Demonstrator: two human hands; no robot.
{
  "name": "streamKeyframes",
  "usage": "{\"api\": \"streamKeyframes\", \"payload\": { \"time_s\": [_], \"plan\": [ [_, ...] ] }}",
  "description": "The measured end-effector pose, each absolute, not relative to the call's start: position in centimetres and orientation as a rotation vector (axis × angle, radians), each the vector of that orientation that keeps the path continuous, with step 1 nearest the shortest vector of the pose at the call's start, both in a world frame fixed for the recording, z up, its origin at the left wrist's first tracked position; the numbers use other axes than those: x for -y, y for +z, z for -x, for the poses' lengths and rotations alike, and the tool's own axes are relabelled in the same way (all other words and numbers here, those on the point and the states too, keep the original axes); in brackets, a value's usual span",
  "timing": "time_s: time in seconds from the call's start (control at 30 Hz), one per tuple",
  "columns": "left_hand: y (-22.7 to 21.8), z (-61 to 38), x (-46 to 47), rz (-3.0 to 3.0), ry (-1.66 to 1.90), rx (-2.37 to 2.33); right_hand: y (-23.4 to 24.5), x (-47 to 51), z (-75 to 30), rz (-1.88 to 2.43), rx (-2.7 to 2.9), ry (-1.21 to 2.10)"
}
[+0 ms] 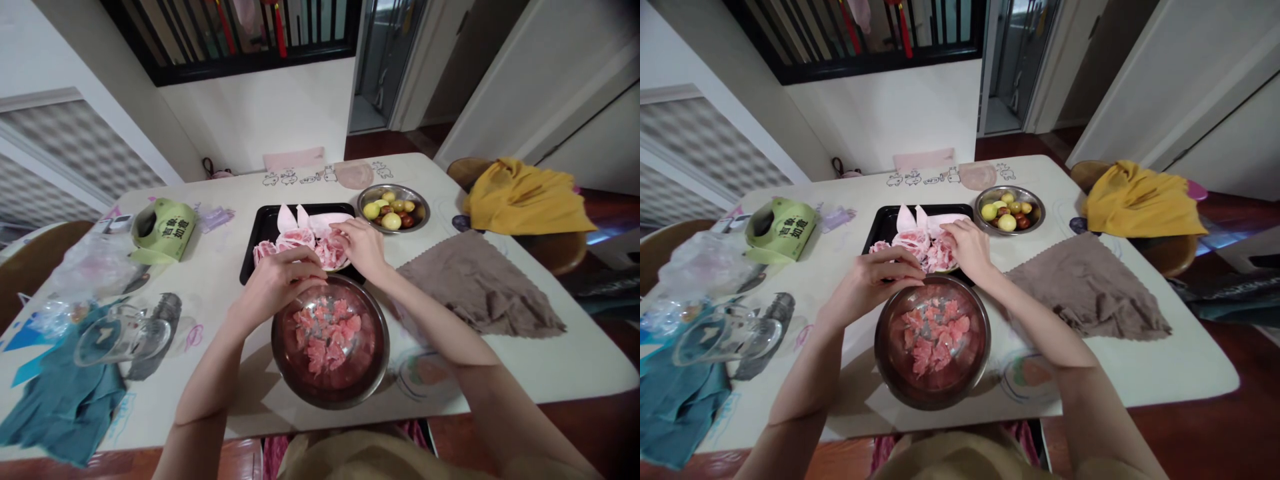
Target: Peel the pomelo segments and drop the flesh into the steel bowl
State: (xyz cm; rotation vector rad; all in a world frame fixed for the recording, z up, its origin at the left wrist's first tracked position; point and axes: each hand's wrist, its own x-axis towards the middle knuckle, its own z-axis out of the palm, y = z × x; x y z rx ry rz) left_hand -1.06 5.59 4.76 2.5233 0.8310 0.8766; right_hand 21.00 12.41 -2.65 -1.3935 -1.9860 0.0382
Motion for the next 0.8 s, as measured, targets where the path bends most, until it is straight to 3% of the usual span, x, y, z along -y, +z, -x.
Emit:
{"api": "streamKeyframes", "payload": {
  "time_s": [0.2,0.53,0.8],
  "plan": [
    [4.8,0.8,-5.9,-2.415,1.058,-0.882,-2.2,-12.3,-21.1,1.185,2.013,0.117],
    [4.1,0.2,-5.6,-2.025,1.246,-1.065,2.6,-6.0,-20.0,0.604,1.824,-0.093],
    [4.1,-0.4,-4.7,-1.929,1.165,-0.975,2.4,-5.2,-19.2,0.673,1.843,-0.109]
  ]
}}
